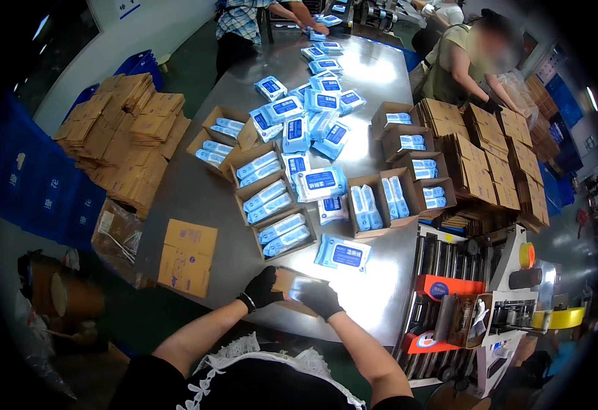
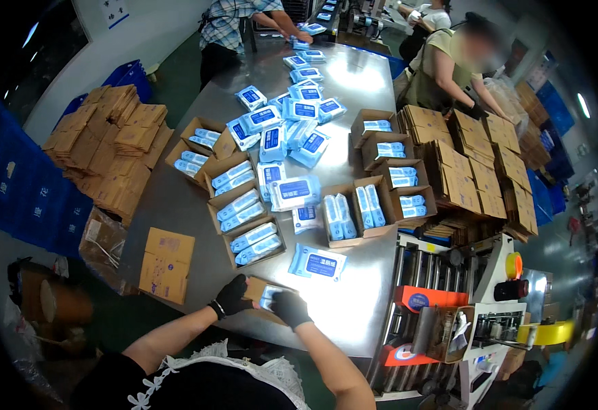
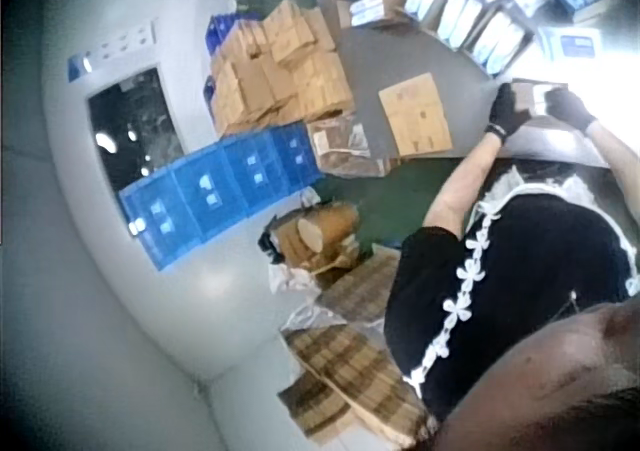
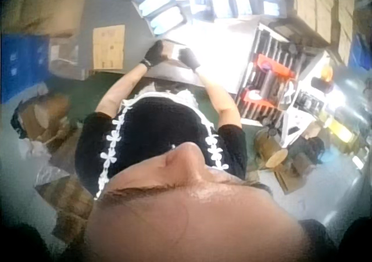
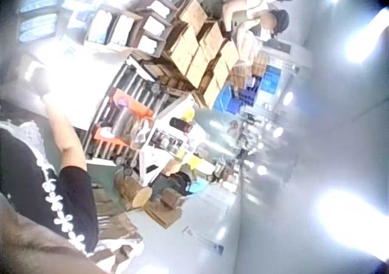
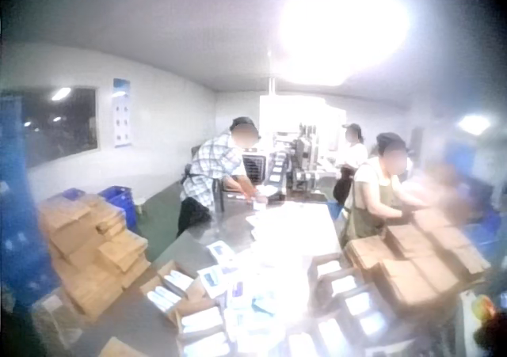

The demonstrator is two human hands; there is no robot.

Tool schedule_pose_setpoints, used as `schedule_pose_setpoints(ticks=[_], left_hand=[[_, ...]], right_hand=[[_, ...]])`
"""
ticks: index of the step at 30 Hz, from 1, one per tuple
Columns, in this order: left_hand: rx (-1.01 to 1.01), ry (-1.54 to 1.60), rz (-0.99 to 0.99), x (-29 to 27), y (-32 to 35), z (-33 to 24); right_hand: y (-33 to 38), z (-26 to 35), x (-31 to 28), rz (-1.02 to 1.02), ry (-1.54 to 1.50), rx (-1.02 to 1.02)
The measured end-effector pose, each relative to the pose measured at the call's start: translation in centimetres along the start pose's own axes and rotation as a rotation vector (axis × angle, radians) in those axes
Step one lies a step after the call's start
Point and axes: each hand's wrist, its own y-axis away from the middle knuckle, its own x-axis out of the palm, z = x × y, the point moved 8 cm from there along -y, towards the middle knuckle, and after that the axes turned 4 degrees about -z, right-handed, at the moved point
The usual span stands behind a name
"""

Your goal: The person packs blue packages of wipes into cardboard boxes by hand on a metal table, closing the boxes and placing them aside.

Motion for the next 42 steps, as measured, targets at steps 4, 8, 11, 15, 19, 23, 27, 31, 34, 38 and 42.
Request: schedule_pose_setpoints(ticks=[4,8,11,15,19,23,27,31,34,38,42], left_hand=[[-0.136,0.181,-0.159,2.7,-1.1,5.0],[-0.203,-0.032,0.096,7.0,-2.2,-0.2],[0.064,0.336,0.089,13.4,-1.7,-0.3],[0.129,0.634,0.522,16.3,1.6,-8.3],[-0.213,-0.114,-0.795,-1.6,-1.6,-9.0],[-0.288,-0.163,-1.086,-7.0,-3.2,0.8],[-0.142,-0.128,-0.849,-8.4,-2.7,0.1],[-0.244,-0.290,-0.581,-9.2,1.9,2.1],[-0.208,-0.449,-0.228,-7.0,3.1,4.0],[-0.177,-0.161,0.409,-3.8,2.1,3.6],[-0.199,0.018,-0.159,-6.6,1.3,11.1]], right_hand=[[-1.3,1.3,-3.2,-0.003,-0.244,0.310],[0.3,2.2,-10.8,-0.664,-0.015,0.342],[5.4,4.0,-7.5,-0.451,0.127,0.331],[13.0,-3.9,-10.8,-0.271,0.158,0.427],[23.0,-17.0,-12.2,-0.423,0.258,0.516],[23.5,-18.0,-15.5,-0.376,0.291,0.476],[23.2,-18.7,-15.1,-0.478,0.454,0.539],[9.6,-6.4,-10.7,-0.719,-0.275,0.219],[-1.5,5.9,-6.3,-0.244,-0.353,-0.185],[-5.7,6.0,2.6,0.173,-0.894,-0.051],[-7.9,7.2,-0.4,0.171,-0.391,-0.101]])
